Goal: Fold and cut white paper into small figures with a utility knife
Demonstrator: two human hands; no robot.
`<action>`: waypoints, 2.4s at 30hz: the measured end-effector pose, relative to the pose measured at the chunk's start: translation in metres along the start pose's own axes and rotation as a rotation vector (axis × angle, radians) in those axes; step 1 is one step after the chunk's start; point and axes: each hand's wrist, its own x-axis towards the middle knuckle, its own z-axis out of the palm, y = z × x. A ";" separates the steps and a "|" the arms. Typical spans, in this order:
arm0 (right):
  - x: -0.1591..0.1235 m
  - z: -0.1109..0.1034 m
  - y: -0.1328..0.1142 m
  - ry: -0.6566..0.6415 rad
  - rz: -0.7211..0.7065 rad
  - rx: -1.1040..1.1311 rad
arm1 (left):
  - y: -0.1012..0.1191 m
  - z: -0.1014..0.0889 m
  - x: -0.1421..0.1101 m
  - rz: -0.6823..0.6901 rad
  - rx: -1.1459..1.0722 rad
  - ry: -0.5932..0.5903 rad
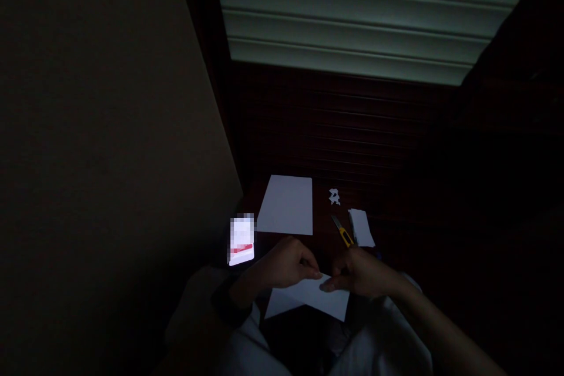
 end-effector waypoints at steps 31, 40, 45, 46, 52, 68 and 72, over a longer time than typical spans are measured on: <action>0.000 0.015 -0.011 0.628 0.157 0.278 | -0.028 0.010 0.005 -0.069 -0.334 0.063; -0.011 0.024 -0.063 0.620 -0.107 -0.060 | -0.020 0.028 0.002 0.015 0.079 0.222; -0.013 0.025 -0.063 0.635 -0.189 -0.171 | -0.012 0.024 0.002 0.122 0.006 0.202; -0.013 0.025 -0.063 0.633 -0.201 -0.180 | -0.011 0.023 0.002 0.133 0.000 0.203; -0.016 0.023 -0.065 0.620 -0.246 -0.181 | -0.011 0.024 0.001 0.132 0.035 0.227; 0.007 -0.007 -0.038 0.547 0.077 0.324 | 0.004 0.028 -0.002 0.030 -0.263 0.276; 0.015 -0.006 -0.025 0.527 0.157 0.529 | 0.004 0.030 0.000 -0.003 -0.455 0.302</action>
